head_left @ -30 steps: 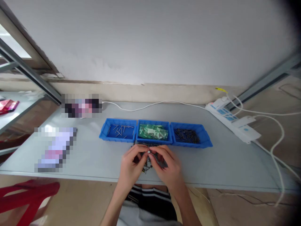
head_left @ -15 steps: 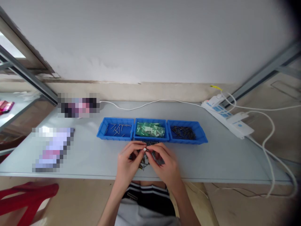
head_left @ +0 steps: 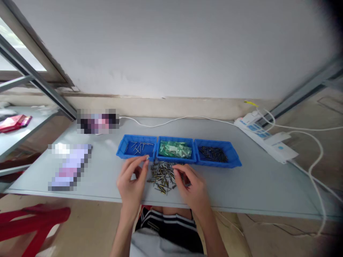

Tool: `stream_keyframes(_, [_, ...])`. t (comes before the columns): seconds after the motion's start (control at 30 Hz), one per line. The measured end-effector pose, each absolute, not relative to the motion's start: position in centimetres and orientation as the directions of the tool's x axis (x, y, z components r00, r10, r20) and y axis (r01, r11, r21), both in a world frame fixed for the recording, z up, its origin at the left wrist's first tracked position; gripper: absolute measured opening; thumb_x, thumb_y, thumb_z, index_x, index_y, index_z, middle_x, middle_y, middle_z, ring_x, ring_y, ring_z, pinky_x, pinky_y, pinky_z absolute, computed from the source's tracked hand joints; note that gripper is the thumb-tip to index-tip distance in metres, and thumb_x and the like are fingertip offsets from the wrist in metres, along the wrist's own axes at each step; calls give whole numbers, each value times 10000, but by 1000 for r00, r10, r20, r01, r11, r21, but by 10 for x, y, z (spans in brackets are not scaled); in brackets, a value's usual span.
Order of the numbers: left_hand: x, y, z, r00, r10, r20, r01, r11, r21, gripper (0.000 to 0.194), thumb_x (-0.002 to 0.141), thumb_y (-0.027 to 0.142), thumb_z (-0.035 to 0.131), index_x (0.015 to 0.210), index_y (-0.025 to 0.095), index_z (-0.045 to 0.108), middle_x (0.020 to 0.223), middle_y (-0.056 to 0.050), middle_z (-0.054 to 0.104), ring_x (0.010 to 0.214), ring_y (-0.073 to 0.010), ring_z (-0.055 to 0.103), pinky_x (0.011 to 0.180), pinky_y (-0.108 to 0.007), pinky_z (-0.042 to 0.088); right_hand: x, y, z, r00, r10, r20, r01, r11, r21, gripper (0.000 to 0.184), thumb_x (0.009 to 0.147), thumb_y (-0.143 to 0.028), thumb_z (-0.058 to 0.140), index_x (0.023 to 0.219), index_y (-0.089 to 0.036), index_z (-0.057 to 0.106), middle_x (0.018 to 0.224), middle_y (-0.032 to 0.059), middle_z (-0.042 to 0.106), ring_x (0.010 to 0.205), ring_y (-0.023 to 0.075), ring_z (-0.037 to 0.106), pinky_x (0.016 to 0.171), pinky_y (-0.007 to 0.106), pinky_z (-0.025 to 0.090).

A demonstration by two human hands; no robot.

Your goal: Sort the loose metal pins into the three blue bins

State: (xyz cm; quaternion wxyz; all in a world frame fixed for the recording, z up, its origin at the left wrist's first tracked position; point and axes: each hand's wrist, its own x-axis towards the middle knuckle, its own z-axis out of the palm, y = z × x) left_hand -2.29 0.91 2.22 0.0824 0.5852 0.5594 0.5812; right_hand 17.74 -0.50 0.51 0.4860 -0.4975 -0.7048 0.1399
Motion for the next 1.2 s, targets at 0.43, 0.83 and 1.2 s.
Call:
stream_keyframes(0.43, [-17, 8, 27, -223, 734, 642, 621, -401, 674, 137, 1044, 191, 664, 1059, 200, 799, 992, -27, 770, 574, -71, 525, 554, -209, 444, 172, 0, -3, -103, 888, 449, 808, 338, -483, 161, 1009, -256, 613, 1018, -241, 773, 650, -32, 670, 554, 155, 602, 598, 286, 382])
stream_keyframes(0.83, [-12, 5, 9, -96, 886, 453, 522, -343, 781, 205, 1063, 268, 619, 1073, 205, 814, 745, 10, 788, 562, -107, 636, 583, -208, 492, 174, 3, -5, -146, 915, 376, 792, 336, -509, 121, 1017, -253, 633, 953, -247, 736, 636, -54, 645, 501, 131, 561, 546, 264, 345])
stream_keyframes(1.2, [-12, 5, 8, 23, 917, 397, 570, -338, 749, 223, 1060, 268, 607, 1067, 222, 825, 819, -17, 821, 583, -126, 658, 604, -225, 502, 173, 3, -5, -144, 905, 400, 795, 347, -498, 122, 1019, -248, 622, 1000, -237, 743, 636, -48, 635, 532, 146, 583, 565, 269, 354])
